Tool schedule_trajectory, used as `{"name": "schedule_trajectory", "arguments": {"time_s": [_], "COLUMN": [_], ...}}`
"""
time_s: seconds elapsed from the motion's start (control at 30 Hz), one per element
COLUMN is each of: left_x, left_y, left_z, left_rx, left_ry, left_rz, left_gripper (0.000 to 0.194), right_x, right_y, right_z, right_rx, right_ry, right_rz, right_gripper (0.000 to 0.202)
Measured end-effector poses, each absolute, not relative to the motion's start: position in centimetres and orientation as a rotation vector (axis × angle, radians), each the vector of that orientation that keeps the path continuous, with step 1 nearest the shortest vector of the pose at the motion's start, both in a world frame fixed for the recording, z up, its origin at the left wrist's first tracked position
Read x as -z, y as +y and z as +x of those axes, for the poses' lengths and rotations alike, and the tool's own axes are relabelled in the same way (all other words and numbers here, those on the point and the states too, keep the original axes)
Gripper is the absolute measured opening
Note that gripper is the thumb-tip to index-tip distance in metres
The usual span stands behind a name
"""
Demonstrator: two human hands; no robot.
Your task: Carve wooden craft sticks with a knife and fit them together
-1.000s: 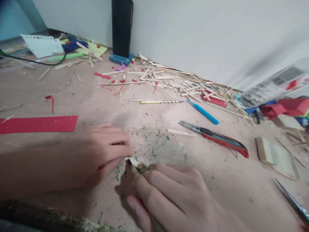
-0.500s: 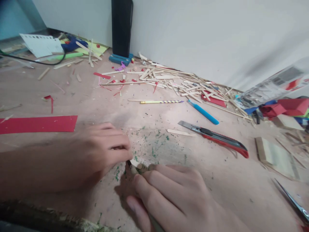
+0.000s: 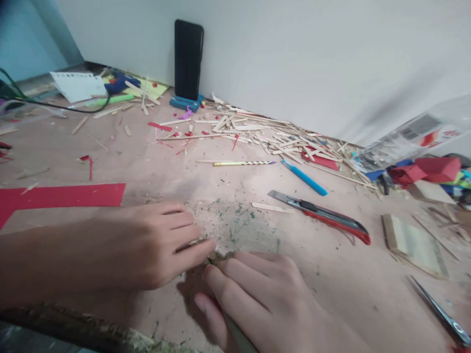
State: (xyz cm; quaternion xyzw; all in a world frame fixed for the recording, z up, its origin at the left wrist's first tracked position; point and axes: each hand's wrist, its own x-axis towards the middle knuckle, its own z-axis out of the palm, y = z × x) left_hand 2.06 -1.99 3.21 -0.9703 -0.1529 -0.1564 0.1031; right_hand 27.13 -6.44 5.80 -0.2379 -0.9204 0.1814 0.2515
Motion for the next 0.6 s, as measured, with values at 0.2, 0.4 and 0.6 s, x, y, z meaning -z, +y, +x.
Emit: {"name": "schedule_trajectory", "arguments": {"time_s": [0.2,0.4,0.6], "left_x": [-3.1,-3.0,-3.6], "left_y": [-2.1,-1.8,-0.7], "left_z": [2.9,3.4,4.1], "left_rx": [0.538,0.539,0.421], "left_ry": [-0.438,-0.410,-0.359], "left_rz": [-2.790,-2.814,-2.950], "left_gripper": [0.026,0.019,0.014], "right_x": [-5.9,-5.7,-5.3], "right_y": [-6.1,-6.5,-6.4], "right_z": [27.2,27.6,28.1], "right_rx": [-0.458,-0.443,-0.474], "right_ry": [-2.530,-2.496,-2.514], "right_rz": [-0.622,-0.636,-0.625], "right_gripper": [0.023,0.023,0.022]}}
